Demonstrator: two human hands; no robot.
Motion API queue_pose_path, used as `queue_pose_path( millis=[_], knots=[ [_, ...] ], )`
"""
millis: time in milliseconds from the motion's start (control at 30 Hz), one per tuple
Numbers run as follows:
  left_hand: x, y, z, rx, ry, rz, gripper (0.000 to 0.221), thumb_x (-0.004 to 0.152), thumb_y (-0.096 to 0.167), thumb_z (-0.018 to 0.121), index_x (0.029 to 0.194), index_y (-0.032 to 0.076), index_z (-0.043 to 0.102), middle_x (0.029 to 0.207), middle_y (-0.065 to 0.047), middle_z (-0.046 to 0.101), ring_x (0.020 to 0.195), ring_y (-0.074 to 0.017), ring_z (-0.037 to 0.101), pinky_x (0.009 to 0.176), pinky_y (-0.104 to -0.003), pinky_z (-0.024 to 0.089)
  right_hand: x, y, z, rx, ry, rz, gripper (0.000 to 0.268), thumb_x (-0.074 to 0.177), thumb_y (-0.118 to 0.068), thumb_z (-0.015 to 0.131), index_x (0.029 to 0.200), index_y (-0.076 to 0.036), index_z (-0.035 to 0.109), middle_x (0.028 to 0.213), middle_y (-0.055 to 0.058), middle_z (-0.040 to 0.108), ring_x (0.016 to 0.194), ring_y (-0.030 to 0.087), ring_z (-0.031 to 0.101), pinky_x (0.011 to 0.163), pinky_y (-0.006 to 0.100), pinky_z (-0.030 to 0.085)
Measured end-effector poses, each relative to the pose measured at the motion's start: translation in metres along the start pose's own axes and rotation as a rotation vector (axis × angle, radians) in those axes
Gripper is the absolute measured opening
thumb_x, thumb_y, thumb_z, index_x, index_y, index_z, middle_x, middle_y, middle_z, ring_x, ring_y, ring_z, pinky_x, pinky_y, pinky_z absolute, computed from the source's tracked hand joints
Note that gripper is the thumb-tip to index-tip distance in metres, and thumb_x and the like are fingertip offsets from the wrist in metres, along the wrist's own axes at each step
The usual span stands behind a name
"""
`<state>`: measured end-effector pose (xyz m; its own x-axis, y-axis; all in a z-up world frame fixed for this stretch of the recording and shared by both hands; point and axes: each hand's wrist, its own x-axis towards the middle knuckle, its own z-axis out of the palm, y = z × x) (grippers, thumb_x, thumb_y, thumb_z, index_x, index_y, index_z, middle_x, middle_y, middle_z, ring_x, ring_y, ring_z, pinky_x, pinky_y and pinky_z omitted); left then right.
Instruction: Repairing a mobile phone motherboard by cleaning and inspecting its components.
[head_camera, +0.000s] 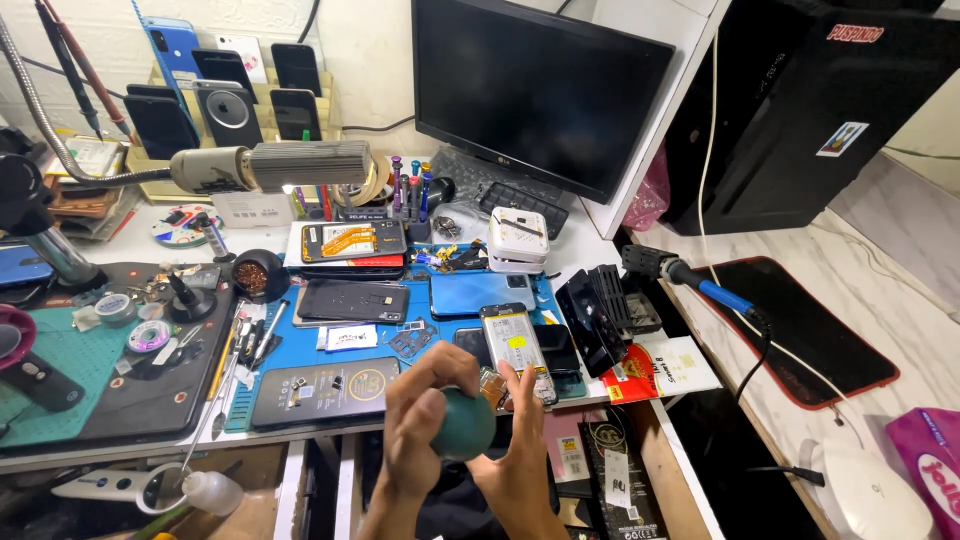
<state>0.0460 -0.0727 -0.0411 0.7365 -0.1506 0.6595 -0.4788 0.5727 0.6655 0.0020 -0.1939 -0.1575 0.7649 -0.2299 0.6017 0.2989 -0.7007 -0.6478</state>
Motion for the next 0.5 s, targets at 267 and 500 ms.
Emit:
queue_pose_path(
  millis=[267,500],
  knots=[
    [-0.015,-0.030,-0.006,-0.155,0.199,-0.041,0.049,0.092,0.035,0.055,0.054,0.004,0.047,0.049,-0.009,0.043,0.045,-0.0191,0.040,0.048,-0.033,0.036,-0.002,-0.001,0.000,0.035,-0.021,0.027,0.125,0.072,-0.003,0.082,0.164,-0.014,-0.002,0.163,0.013,0.044,0.149,0.038,0.040,0.115,0.051,0.037],
    [0.001,-0.001,-0.005,0.054,-0.020,-0.013,0.053,0.098,0.052,0.050,0.075,0.005,0.057,0.077,-0.009,0.055,0.073,-0.0201,0.052,0.071,-0.033,0.043,-0.002,-0.004,0.001,-0.015,-0.015,-0.036,0.130,0.070,-0.001,0.089,0.163,-0.009,-0.002,0.160,0.016,0.046,0.144,0.039,0.046,0.110,0.049,0.046]
  ],
)
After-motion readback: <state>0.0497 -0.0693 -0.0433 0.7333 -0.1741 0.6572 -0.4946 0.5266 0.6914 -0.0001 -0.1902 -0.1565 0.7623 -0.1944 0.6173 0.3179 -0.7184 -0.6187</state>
